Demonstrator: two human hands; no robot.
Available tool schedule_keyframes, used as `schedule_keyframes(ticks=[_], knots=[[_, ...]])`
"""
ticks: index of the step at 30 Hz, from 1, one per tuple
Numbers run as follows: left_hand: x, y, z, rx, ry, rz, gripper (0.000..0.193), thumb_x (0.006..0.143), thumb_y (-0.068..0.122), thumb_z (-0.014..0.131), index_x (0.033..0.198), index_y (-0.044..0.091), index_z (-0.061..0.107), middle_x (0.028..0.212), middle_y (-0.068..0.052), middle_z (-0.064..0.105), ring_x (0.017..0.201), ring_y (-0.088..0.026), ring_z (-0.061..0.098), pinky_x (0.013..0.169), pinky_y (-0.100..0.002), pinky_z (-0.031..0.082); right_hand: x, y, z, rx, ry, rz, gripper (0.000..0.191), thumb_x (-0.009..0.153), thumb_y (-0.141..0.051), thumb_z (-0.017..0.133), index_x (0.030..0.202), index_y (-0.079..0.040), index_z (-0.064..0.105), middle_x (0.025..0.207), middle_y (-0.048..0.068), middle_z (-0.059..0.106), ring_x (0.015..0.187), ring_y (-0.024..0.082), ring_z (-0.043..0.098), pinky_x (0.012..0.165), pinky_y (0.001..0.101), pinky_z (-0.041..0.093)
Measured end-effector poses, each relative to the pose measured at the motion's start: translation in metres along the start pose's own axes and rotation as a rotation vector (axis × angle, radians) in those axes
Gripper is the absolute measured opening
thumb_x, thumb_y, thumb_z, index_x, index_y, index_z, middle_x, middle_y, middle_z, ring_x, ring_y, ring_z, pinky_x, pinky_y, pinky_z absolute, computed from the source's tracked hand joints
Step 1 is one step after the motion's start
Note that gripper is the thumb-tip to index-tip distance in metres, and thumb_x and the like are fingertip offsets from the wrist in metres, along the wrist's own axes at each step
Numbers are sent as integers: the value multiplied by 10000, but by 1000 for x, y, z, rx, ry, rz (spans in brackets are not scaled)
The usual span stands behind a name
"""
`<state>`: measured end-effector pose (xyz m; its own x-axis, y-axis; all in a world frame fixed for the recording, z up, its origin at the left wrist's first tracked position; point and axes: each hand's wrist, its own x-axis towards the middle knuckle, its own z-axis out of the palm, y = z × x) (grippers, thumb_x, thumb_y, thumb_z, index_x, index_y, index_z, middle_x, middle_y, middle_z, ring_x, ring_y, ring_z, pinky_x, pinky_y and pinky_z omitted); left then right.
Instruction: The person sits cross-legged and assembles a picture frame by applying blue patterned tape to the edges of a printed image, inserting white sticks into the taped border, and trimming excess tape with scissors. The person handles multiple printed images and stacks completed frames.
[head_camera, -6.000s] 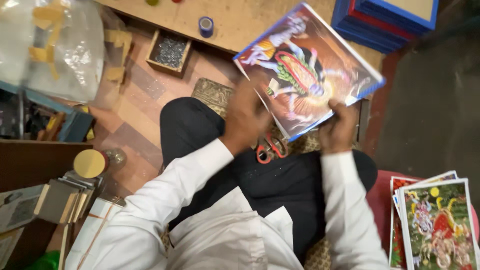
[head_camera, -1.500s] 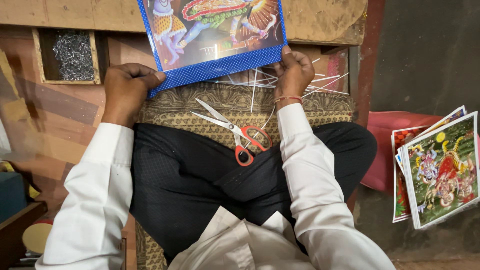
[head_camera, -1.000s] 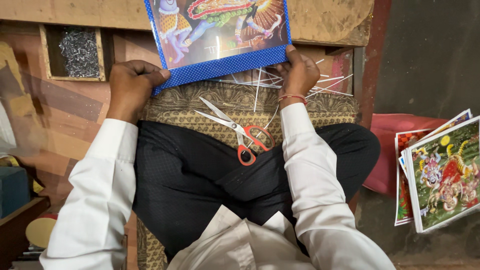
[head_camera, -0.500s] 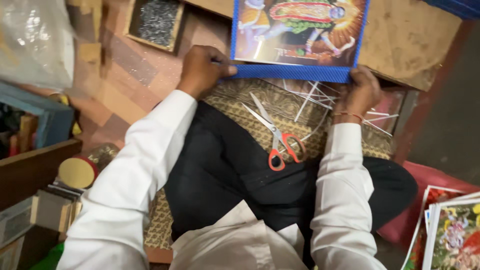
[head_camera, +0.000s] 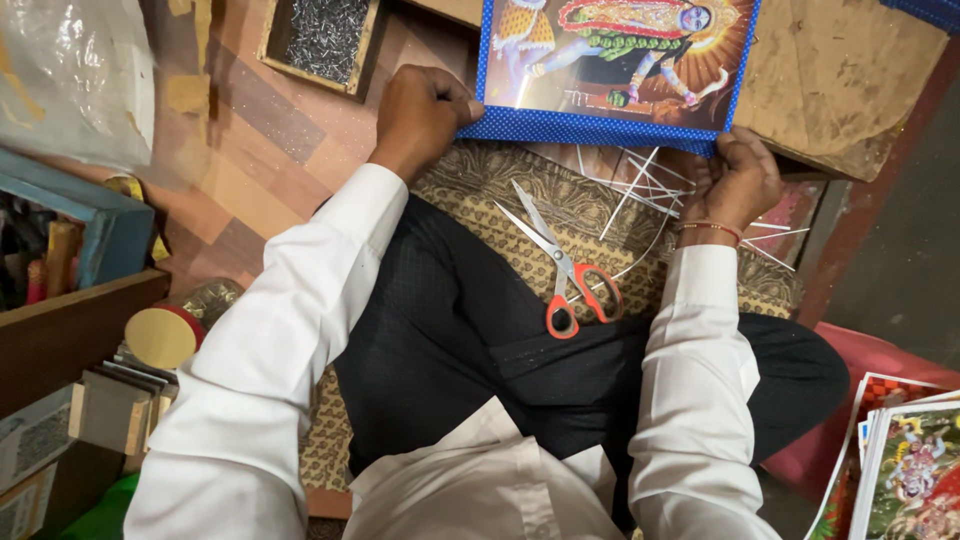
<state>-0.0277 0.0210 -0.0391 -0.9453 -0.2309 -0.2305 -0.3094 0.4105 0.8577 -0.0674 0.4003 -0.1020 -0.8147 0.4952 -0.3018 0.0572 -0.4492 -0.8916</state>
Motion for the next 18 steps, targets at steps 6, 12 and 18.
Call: schedule_keyframes(ticks=[6,12,18], knots=[[0,6,0,-2,-7,-35,86,780,105,855,802,41,801,768,-93,763,652,-158,702,626,-323,555,-4,-2,2,-15,32,4,172,819,104,629,984,94,679,828,158,723,616,223,682,516,306,531],[-1,6,1,-15,-12,-74,91,774,94,857,801,33,796,755,-107,764,637,-161,691,610,-323,548,-6,-2,4,-15,-9,-3,157,820,75,649,974,72,679,815,135,706,593,207,637,486,299,479],[13,-13,3,-142,-83,15,86,751,5,850,786,-18,775,755,-118,758,661,-151,692,626,-306,560,-1,5,0,-77,61,-20,116,849,37,724,962,48,701,816,108,721,623,186,661,502,289,504]])
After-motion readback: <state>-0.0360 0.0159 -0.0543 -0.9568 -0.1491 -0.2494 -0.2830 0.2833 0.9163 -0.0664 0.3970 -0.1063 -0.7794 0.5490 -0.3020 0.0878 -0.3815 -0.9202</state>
